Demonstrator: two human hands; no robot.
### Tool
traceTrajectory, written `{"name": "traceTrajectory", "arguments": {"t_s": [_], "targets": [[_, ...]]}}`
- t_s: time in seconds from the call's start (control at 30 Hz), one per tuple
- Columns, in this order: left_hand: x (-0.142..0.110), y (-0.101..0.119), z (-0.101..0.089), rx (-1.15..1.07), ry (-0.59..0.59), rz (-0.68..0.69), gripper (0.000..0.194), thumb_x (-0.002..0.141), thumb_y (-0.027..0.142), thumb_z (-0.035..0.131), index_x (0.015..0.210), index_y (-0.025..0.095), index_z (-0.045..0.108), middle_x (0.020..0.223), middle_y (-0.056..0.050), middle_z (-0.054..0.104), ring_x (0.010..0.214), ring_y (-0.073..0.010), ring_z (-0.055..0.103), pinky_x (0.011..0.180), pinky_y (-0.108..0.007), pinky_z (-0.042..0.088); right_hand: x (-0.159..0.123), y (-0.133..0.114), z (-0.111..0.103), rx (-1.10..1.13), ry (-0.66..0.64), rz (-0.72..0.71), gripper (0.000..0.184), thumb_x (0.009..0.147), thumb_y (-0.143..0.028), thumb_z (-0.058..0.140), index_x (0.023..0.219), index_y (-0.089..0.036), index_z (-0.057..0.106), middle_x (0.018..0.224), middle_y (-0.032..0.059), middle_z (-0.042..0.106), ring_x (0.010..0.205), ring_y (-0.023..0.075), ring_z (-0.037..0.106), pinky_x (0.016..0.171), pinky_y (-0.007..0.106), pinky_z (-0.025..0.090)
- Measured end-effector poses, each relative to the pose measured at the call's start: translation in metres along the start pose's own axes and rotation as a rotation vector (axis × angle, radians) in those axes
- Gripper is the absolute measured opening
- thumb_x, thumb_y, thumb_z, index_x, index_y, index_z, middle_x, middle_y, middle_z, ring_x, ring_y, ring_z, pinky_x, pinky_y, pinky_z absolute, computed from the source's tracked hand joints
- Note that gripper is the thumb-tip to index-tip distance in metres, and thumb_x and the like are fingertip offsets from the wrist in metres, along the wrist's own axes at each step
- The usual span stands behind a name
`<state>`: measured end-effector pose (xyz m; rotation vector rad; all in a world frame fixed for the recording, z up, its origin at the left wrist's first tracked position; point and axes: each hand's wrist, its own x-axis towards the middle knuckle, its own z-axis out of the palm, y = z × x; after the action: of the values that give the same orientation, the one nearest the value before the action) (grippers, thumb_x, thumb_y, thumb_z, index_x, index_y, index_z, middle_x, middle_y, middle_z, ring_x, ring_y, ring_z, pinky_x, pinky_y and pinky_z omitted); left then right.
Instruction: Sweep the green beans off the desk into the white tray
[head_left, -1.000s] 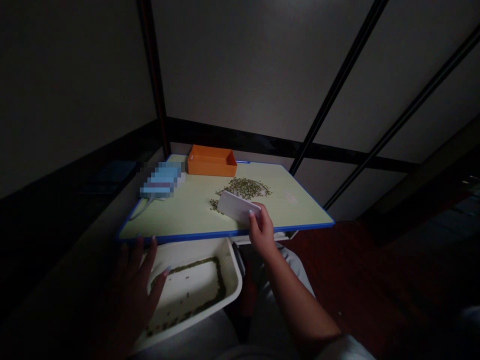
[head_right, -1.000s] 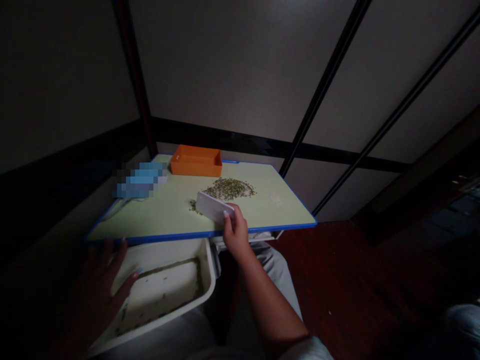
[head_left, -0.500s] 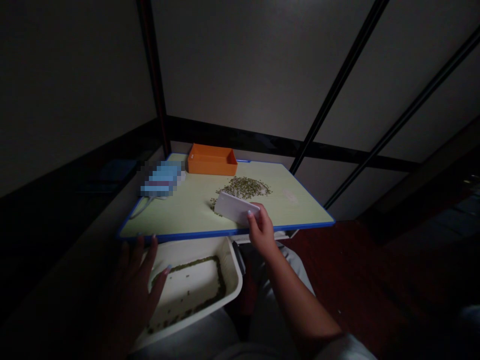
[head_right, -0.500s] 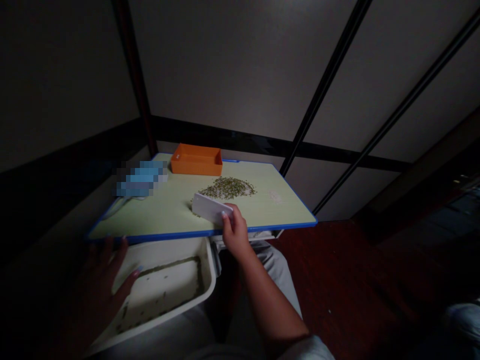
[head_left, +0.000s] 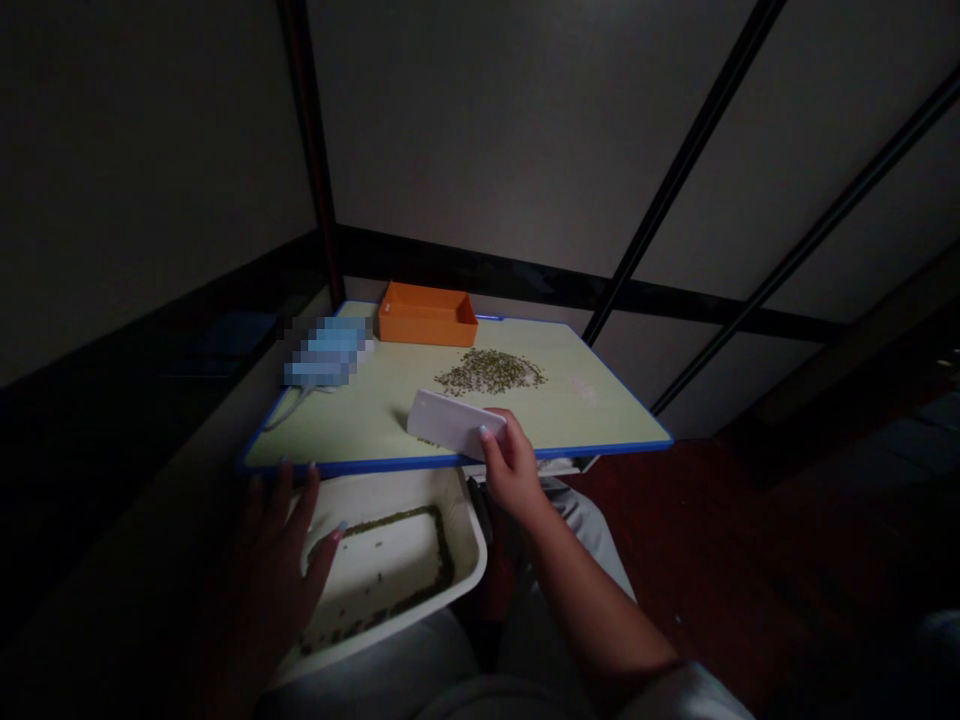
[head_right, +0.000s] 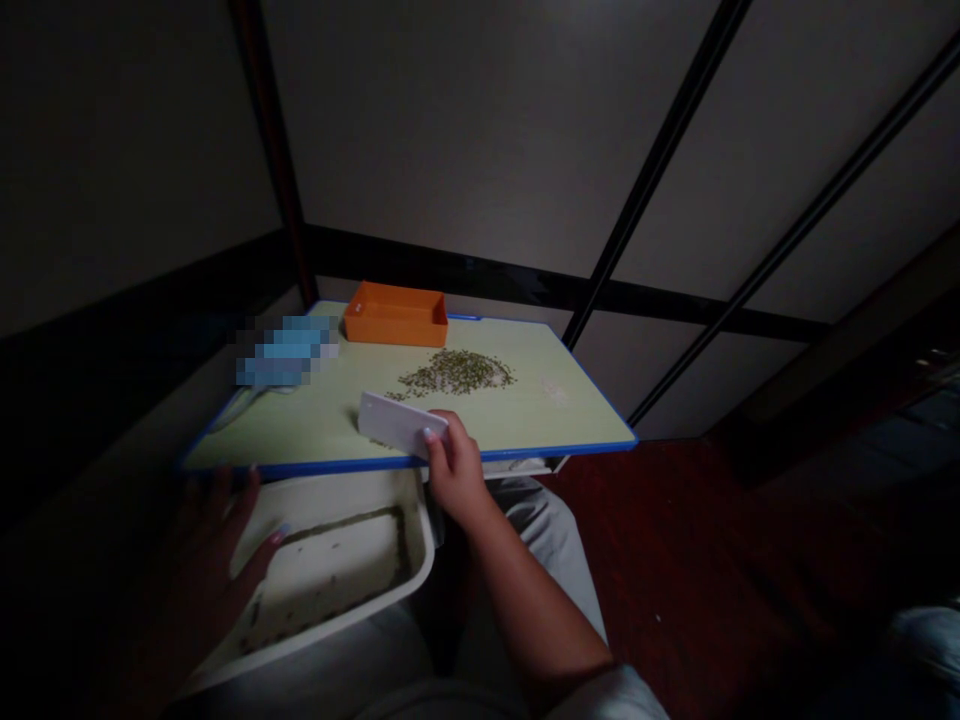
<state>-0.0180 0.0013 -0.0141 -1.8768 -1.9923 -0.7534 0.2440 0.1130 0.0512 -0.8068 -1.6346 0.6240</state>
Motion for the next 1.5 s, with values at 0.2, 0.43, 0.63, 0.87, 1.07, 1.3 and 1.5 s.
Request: {"name": "traceTrajectory", "arguments": {"t_s": [0.2,0.43,0.63,0.87,1.07,1.3,1.5], "targets": [[-0.001,0.001,-0.003,-0.018,-0.008,-0.007,0.068,0.091,0.049,0.032,0.149,0.014,0.032,0.159,-0.021,0.032,0.153,-0.0411,0.014,0.119,-0.064,0.029,-0.006,-0.010,0.009,0.024,0.009,0.034,0.015,0.096,-0.031,0.048,0.103,-0.022,0.057,0.081,-0.0005,0.062,0.073,0.0159,0.058,0.064,0.024,0.045],[0.001,0.003,-0.004,-0.047,-0.052,-0.037,0.069,0.090,0.049,0.033,0.148,0.013,0.034,0.160,-0.020,0.030,0.153,-0.0410,0.014,0.119,-0.063,0.029,-0.008,-0.022,0.019,0.012,0.024,0.046,0.013,0.095,-0.030,0.046,0.102,-0.022,0.055,0.079,-0.0008,0.062,0.070,0.0157,0.058,0.062,0.024,0.045],[0.004,0.008,-0.009,-0.073,-0.086,-0.107,0.067,0.089,0.047,0.034,0.147,0.013,0.037,0.160,-0.019,0.029,0.153,-0.0400,0.014,0.119,-0.063,0.029,-0.009,-0.026,0.023,-0.015,0.025,0.035,0.012,0.094,-0.029,0.047,0.101,-0.023,0.054,0.079,0.0001,0.062,0.072,0.0168,0.060,0.062,0.024,0.046],[0.003,0.007,-0.008,-0.060,-0.089,-0.087,0.068,0.089,0.048,0.034,0.147,0.013,0.036,0.161,-0.018,0.028,0.153,-0.0394,0.013,0.121,-0.060,0.029,-0.012,-0.024,0.025,0.005,0.022,0.030,0.012,0.095,-0.027,0.046,0.103,-0.023,0.053,0.081,0.0001,0.063,0.072,0.0163,0.060,0.063,0.024,0.046],[0.005,0.007,-0.007,-0.053,-0.099,-0.091,0.069,0.090,0.049,0.031,0.147,0.010,0.036,0.161,-0.021,0.028,0.153,-0.0411,0.014,0.120,-0.061,0.028,-0.014,-0.027,0.026,0.002,0.011,0.036,0.013,0.096,-0.029,0.045,0.102,-0.022,0.054,0.080,-0.0002,0.063,0.070,0.0156,0.059,0.062,0.024,0.046],[0.005,0.005,-0.008,-0.047,-0.096,-0.071,0.069,0.090,0.049,0.031,0.147,0.010,0.036,0.160,-0.022,0.028,0.152,-0.0430,0.016,0.118,-0.062,0.031,-0.016,-0.032,0.025,0.001,0.001,0.023,0.013,0.096,-0.029,0.046,0.102,-0.022,0.054,0.078,-0.0005,0.063,0.068,0.0153,0.059,0.060,0.024,0.046],[0.005,0.005,-0.006,-0.067,-0.080,-0.076,0.068,0.090,0.049,0.033,0.147,0.013,0.036,0.162,-0.019,0.027,0.153,-0.0399,0.013,0.121,-0.061,0.028,-0.017,-0.034,0.019,0.006,0.016,0.024,0.013,0.096,-0.030,0.046,0.102,-0.022,0.055,0.080,0.0000,0.063,0.070,0.0156,0.059,0.062,0.024,0.047]]}}
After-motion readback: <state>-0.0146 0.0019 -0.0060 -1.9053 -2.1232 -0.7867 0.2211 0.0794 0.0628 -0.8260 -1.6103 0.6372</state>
